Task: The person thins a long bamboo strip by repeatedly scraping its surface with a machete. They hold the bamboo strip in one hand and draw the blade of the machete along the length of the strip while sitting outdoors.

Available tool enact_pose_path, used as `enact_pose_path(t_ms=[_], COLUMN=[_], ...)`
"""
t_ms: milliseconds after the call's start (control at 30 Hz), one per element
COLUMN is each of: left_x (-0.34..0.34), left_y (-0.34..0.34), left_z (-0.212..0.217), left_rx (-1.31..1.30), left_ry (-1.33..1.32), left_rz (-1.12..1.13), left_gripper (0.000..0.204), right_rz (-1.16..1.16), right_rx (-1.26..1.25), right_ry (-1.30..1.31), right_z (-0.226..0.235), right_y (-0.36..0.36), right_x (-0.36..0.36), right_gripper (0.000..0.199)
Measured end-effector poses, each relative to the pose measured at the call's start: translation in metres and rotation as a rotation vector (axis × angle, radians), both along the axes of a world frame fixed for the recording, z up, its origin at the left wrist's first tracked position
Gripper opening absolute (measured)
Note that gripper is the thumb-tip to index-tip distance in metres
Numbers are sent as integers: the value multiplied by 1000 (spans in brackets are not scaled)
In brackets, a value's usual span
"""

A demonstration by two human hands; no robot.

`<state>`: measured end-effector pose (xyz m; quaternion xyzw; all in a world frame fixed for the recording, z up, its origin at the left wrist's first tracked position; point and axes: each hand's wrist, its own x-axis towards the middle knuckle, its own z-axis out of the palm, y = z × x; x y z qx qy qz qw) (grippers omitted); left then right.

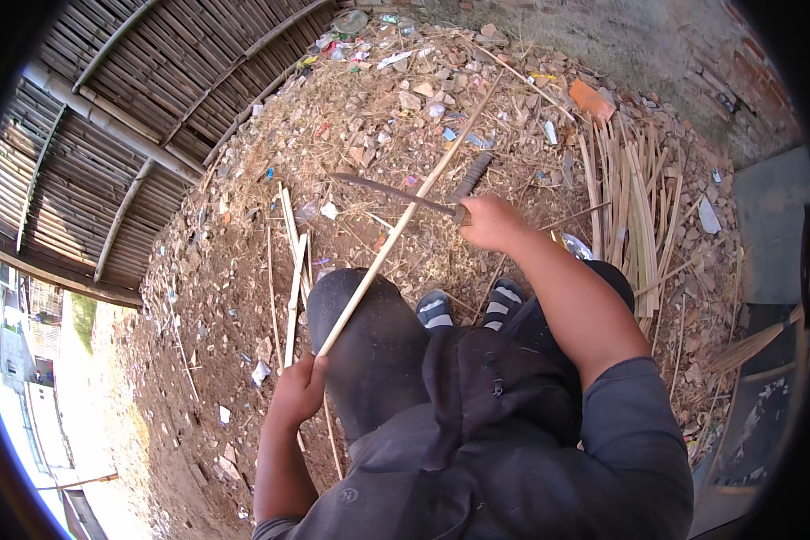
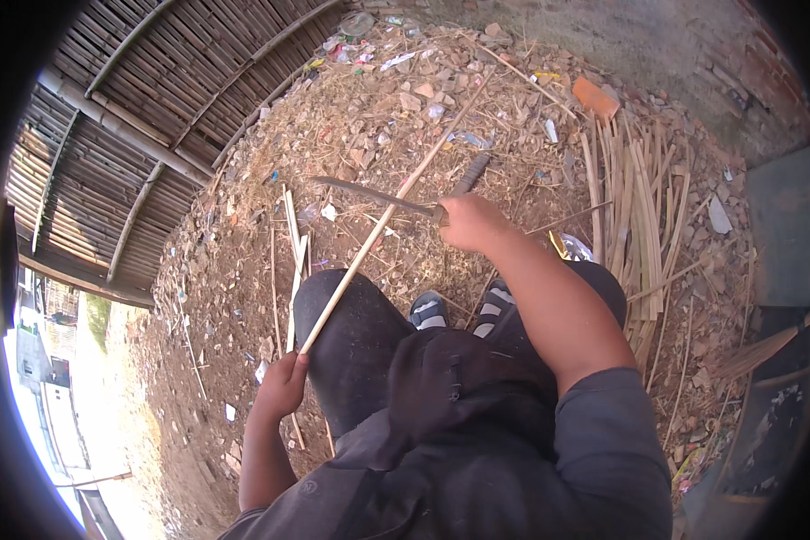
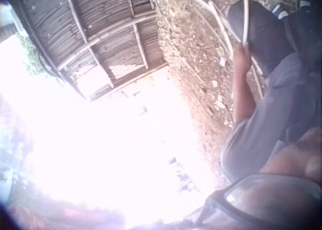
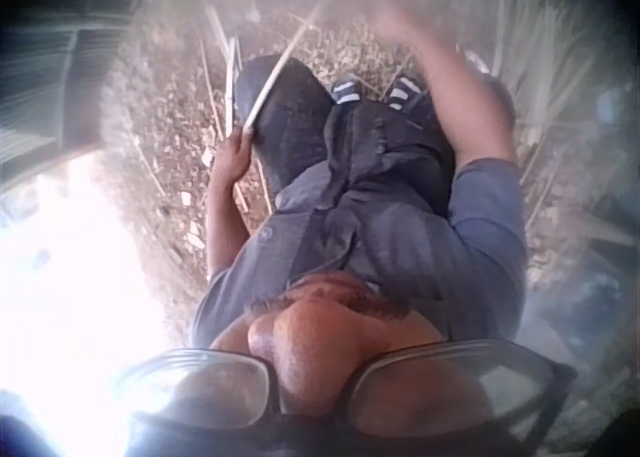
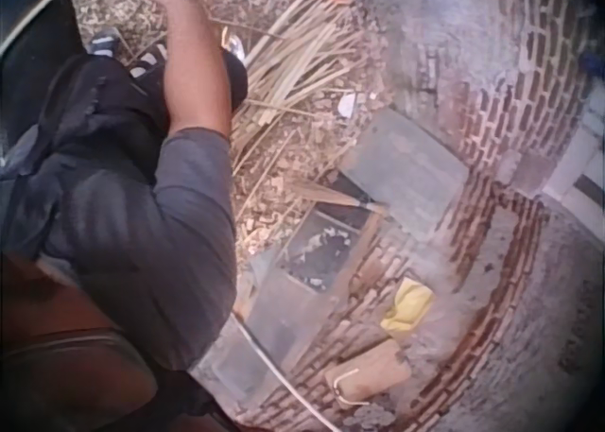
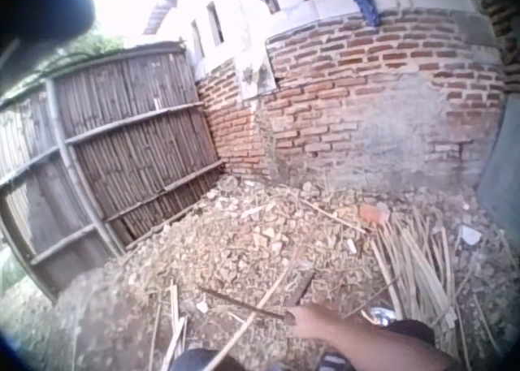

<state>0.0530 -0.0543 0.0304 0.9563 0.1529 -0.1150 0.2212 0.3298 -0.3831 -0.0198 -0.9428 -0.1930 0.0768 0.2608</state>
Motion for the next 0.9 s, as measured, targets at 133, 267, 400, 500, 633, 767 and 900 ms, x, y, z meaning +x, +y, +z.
enact_pose_path(t_ms=[133,267,400,500,633,767,900], left_x=[3,12,6,-1,6,7,1], left_y=[-2,8,2,-1,-6,-4,-1], left_z=[11,0,8,-1,3,5,1], left_rx=[-157,-214,-110,-19,44,64,14], left_ry=[107,161,133,56,-1,16,-32], left_rz=[42,78,36,-10,-24,-26,-72], left_gripper=[50,55,51,44,42,39,37], right_rz=[164,-43,146,355,-4,59,225], right_rx=[-46,149,-14,-191,140,4,-73], right_ry=[-11,29,-16,-44,84,-27,-17], right_z=[20,-20,4,23,-6,5,11], right_y=[17,-7,20,32,9,19,23], right_x=[-14,18,-3,-20,18,0,-1], right_gripper=[24,32,37,25,24,25,32])
